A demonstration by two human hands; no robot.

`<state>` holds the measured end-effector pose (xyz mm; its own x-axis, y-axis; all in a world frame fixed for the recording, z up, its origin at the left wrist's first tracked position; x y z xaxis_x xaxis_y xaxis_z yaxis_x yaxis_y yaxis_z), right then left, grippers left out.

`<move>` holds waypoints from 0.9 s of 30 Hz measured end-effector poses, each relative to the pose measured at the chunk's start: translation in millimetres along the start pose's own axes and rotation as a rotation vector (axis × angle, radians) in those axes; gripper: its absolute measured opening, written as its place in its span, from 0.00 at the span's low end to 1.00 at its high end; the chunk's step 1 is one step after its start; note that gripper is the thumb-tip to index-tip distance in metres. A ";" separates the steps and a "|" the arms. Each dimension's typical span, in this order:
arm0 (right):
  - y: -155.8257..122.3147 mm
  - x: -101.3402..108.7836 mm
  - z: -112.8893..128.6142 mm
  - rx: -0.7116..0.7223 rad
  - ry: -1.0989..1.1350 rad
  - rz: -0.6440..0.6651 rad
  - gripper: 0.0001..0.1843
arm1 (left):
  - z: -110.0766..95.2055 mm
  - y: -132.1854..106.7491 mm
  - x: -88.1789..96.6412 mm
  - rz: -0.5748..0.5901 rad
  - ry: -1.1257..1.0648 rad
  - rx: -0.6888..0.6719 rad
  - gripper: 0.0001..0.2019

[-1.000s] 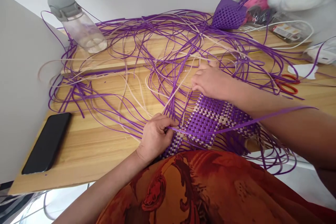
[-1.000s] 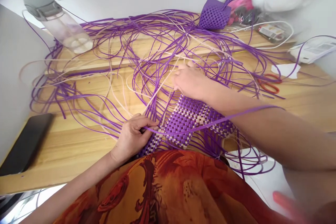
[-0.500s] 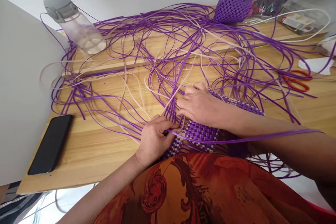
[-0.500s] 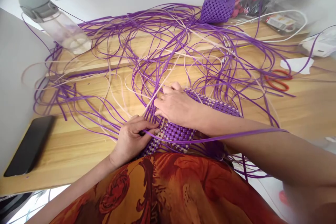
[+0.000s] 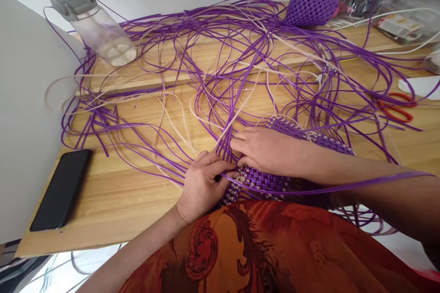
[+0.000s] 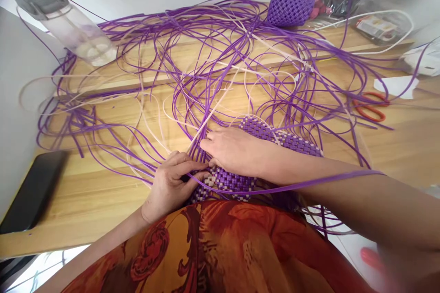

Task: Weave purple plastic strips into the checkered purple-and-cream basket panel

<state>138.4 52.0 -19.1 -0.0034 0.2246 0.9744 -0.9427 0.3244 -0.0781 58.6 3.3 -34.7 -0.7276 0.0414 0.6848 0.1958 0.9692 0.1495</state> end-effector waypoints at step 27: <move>-50.5 1.1 28.5 -0.348 -0.090 -0.296 0.34 | -16.8 -25.8 -3.1 -0.038 0.510 0.024 0.31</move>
<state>176.5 9.6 -8.1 0.2051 -0.0001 0.9787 -0.7393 0.6553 0.1551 66.9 -26.0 -28.7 -0.3194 -0.1123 0.9409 0.1553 0.9733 0.1688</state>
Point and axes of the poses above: each hand's wrist, its own y-axis towards the middle knuckle, its own x-axis out of the back of the hand, z = x × y, the point moved 9 cm from there along y, towards the middle knuckle, and after that the axes turned 7 degrees about x, right-handed, at the moved point
